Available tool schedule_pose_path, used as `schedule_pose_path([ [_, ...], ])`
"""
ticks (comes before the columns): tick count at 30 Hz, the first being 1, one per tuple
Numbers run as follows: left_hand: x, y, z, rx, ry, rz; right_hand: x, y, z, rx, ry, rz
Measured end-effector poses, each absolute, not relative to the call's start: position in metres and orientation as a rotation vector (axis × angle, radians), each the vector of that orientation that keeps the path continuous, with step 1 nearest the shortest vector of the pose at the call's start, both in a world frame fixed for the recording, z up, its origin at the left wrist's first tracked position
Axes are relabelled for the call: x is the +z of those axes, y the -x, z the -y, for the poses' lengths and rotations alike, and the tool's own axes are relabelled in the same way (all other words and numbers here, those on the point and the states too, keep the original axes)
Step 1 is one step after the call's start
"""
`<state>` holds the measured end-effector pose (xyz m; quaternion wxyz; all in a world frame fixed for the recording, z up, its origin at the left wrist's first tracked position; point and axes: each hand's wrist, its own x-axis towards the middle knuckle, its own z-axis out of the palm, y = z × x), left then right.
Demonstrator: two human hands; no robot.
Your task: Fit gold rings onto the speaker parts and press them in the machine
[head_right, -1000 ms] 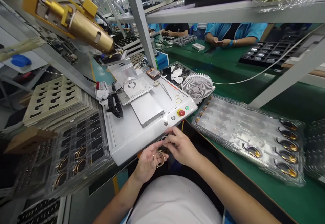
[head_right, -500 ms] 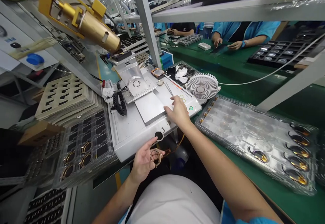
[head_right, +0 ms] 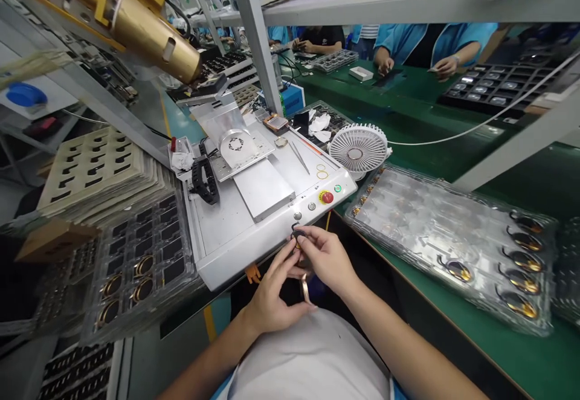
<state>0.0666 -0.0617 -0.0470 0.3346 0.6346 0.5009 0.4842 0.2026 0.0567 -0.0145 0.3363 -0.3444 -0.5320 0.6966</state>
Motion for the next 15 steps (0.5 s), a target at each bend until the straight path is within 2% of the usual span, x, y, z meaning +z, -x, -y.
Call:
schedule_pose_path([
  [5, -0.041, -0.059, 0.06, 1.383, -1.459, -1.139, -0.003, -0.219, -0.062, 1.999, 0.847, 1.45],
  [15, -0.042, -0.053, 0.059, 1.082, -1.842, -1.316, -0.01, -0.224, -0.064, 1.966, 0.92, 1.454],
])
